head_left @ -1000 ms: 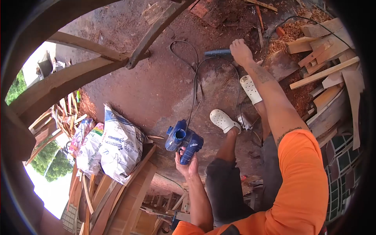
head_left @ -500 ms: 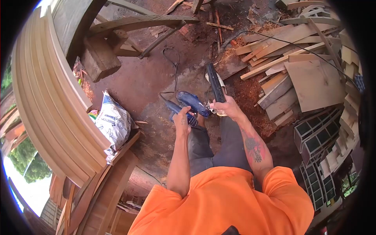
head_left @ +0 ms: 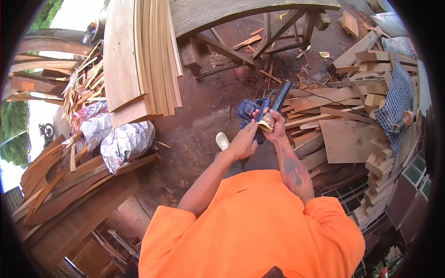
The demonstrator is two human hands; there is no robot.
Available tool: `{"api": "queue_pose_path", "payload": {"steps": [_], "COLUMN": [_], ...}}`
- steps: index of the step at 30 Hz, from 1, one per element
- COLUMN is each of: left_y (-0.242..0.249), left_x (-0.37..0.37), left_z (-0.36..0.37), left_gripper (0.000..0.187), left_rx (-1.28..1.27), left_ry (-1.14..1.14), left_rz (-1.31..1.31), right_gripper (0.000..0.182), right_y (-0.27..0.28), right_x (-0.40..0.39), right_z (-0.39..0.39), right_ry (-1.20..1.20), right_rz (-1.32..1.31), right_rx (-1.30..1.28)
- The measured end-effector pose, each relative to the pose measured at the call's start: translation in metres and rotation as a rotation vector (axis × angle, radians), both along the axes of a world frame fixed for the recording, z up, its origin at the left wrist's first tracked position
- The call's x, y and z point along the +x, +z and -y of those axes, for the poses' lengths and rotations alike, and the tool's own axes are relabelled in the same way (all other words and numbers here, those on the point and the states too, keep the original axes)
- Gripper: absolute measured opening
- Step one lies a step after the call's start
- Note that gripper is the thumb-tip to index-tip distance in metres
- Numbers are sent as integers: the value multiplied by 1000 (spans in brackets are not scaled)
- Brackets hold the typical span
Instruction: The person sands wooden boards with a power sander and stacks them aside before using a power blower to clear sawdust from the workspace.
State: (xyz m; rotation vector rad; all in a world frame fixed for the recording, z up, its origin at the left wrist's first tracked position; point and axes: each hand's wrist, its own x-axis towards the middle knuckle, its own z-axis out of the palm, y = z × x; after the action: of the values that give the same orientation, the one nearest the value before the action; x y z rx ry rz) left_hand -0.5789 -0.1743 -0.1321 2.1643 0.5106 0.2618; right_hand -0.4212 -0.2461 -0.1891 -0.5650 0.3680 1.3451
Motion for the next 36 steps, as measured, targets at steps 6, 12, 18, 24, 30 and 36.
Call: {"api": "queue_pose_path", "payload": {"steps": [6, 12, 18, 24, 30, 36], "left_y": [-7, -30, -86, -163, 16, 63], "left_x": [-54, -9, 18, 43, -1, -55], "left_z": [56, 82, 83, 106, 12, -10], "left_gripper": [19, 25, 17, 20, 27, 25], "left_rx": [44, 495, 117, -1200, -2102, -1152], "left_ry": [32, -356, -487, -171, -54, 416], "left_rz": [-807, -795, -738, -824, -397, 101], "right_gripper": [16, 18, 25, 25, 20, 18], "right_y": [20, 77, 169, 260, 239, 235], "right_x": [50, 54, -9, -64, -63, -37], "right_z": [-20, -29, -13, -14, -24, -6], "right_ry": [-278, -305, -359, -380, -561, -403], "right_rz": [358, 675, 655, 766, 1066, 708], "right_rx": [-282, -451, -176, 108, -56, -68]}}
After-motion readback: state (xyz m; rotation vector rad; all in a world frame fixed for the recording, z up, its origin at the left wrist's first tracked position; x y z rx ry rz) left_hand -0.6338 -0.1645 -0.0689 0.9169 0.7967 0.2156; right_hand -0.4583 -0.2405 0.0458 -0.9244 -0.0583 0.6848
